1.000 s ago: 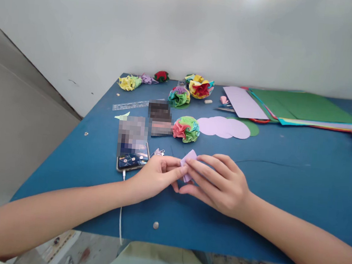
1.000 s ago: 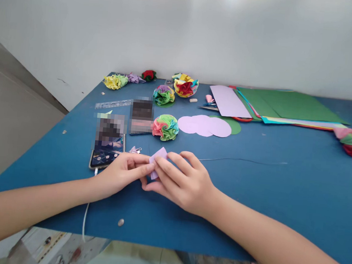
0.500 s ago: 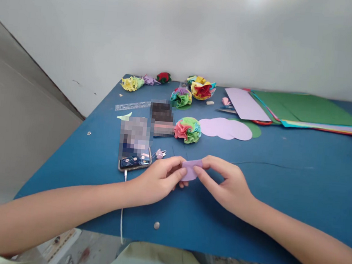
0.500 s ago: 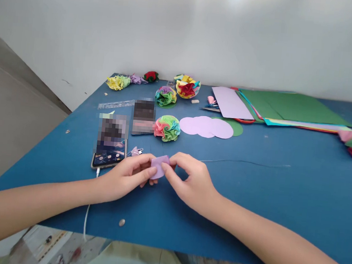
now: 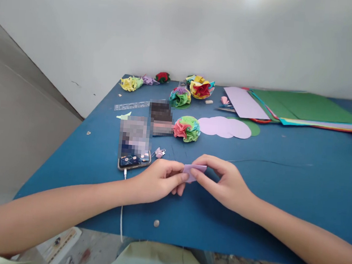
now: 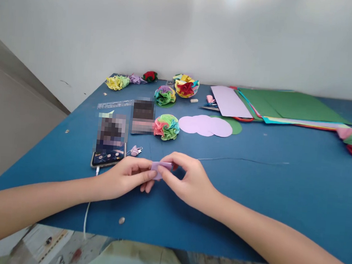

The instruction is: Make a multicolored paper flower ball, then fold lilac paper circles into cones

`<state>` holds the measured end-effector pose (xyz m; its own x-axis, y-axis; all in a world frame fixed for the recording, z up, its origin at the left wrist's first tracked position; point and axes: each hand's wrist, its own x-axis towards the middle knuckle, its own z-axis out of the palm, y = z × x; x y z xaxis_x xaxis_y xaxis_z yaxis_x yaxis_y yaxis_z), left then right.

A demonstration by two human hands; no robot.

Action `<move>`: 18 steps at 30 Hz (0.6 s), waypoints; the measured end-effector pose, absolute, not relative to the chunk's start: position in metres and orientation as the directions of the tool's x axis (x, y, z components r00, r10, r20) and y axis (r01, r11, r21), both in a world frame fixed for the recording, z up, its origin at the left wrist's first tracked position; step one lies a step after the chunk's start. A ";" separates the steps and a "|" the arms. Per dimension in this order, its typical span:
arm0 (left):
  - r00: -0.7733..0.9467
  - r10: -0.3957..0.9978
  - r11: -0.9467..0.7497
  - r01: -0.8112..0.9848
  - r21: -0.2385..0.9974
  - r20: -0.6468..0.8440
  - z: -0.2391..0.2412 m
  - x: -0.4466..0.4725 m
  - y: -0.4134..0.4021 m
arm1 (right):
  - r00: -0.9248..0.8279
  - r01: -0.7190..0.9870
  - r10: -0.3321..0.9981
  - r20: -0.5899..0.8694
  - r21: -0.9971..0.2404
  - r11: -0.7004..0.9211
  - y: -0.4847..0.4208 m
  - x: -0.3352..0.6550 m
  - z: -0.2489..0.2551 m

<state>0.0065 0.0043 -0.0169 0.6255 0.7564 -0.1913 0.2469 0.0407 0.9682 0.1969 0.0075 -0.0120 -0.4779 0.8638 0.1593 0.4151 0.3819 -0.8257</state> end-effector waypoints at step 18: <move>0.666 0.745 -0.321 0.404 0.857 -0.034 -0.008 0.004 -0.001 | -0.570 0.396 0.809 0.140 -0.816 0.421 0.009 0.199 -0.016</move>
